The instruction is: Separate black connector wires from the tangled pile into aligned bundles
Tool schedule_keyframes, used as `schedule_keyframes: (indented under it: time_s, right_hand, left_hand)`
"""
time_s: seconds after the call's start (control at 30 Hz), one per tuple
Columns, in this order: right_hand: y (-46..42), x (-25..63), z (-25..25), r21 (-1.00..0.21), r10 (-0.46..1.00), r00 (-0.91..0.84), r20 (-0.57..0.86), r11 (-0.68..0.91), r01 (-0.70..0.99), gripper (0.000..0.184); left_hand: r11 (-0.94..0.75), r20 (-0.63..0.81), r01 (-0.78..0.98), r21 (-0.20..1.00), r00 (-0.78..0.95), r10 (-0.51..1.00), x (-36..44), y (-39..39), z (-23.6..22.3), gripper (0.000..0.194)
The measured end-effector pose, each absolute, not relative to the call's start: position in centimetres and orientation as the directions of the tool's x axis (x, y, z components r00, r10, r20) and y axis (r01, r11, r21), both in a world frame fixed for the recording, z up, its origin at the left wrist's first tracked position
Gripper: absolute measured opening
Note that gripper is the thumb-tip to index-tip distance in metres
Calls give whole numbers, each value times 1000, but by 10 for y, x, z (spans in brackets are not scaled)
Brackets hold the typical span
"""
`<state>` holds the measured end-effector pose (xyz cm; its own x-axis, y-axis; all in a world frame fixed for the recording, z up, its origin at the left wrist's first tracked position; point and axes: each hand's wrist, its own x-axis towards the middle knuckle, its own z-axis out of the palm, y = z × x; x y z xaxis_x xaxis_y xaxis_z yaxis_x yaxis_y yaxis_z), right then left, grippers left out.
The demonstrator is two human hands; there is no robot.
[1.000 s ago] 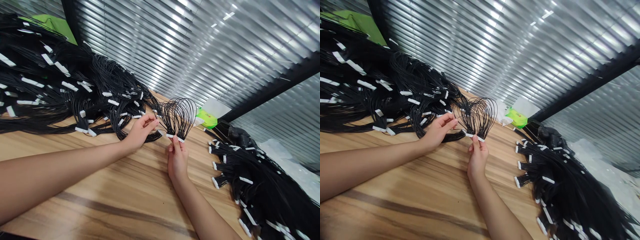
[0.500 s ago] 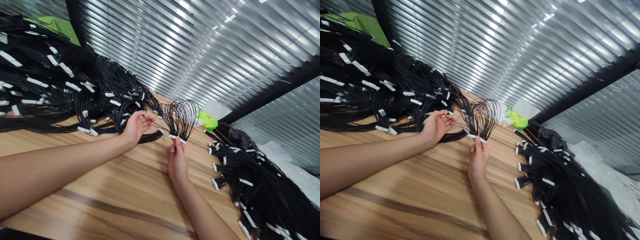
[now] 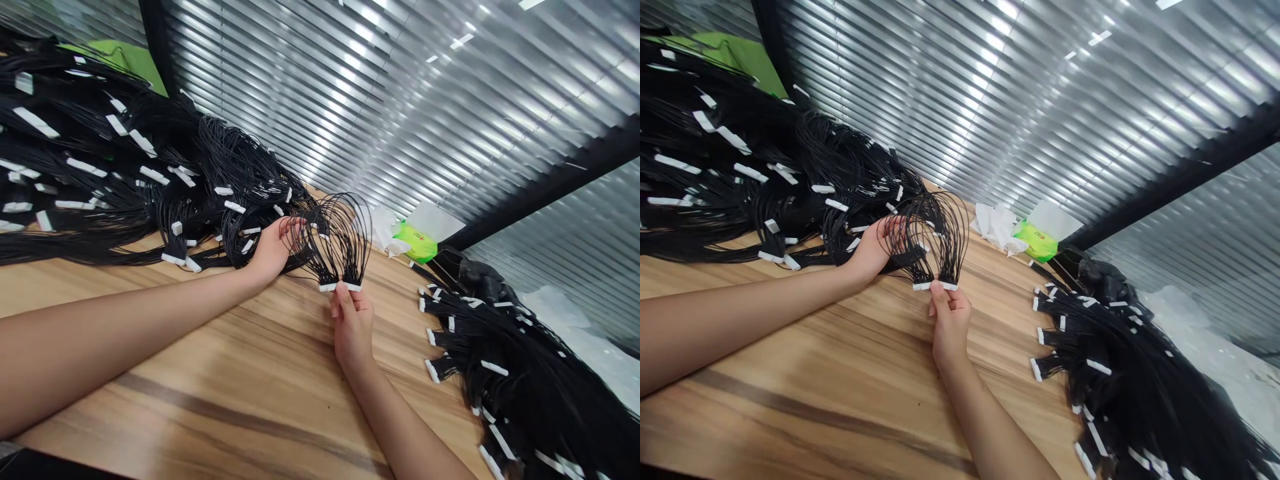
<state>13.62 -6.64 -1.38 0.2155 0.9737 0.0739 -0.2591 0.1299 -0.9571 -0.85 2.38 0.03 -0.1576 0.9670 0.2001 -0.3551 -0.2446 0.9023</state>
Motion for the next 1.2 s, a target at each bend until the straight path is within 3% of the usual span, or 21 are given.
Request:
schedule_keyframes:
  time_s: [0.13, 0.3, 0.57, 0.77, 0.87, 1.07, 1.2]
  right_hand:
    - [-67, 135, -13, -951, 996, 88, 30, 56, -304, 31]
    - [-67, 134, -10, -896, 1000, 3, 0, 2, -445, 31]
    - [-64, 139, -7, -770, 997, -35, -68, -75, -634, 22]
    - [-70, 137, -7, -804, 984, -177, -24, -124, -581, 26]
    - [-73, 135, -7, -843, 972, -235, 2, -125, -523, 25]
    - [-65, 135, -7, -858, 1000, 27, 5, 18, -513, 27]
    - [-60, 136, -11, -915, 975, 220, 17, 104, -391, 27]
  left_hand:
    - [-306, 260, -345, 887, -174, 950, -10, 27, -4, 18]
    - [-193, 228, -451, 871, 26, 973, -6, 27, -13, 36]
    - [-162, 227, -377, 912, 133, 965, -6, 33, -17, 26]
    - [90, 121, -518, 851, 360, 925, -4, 30, -17, 39]
    - [121, 123, -528, 840, 403, 907, -1, 29, -19, 48]
    - [-33, 198, -449, 893, 325, 925, 2, 28, -16, 31]
    - [-206, 250, -302, 931, 112, 962, -1, 23, -9, 14]
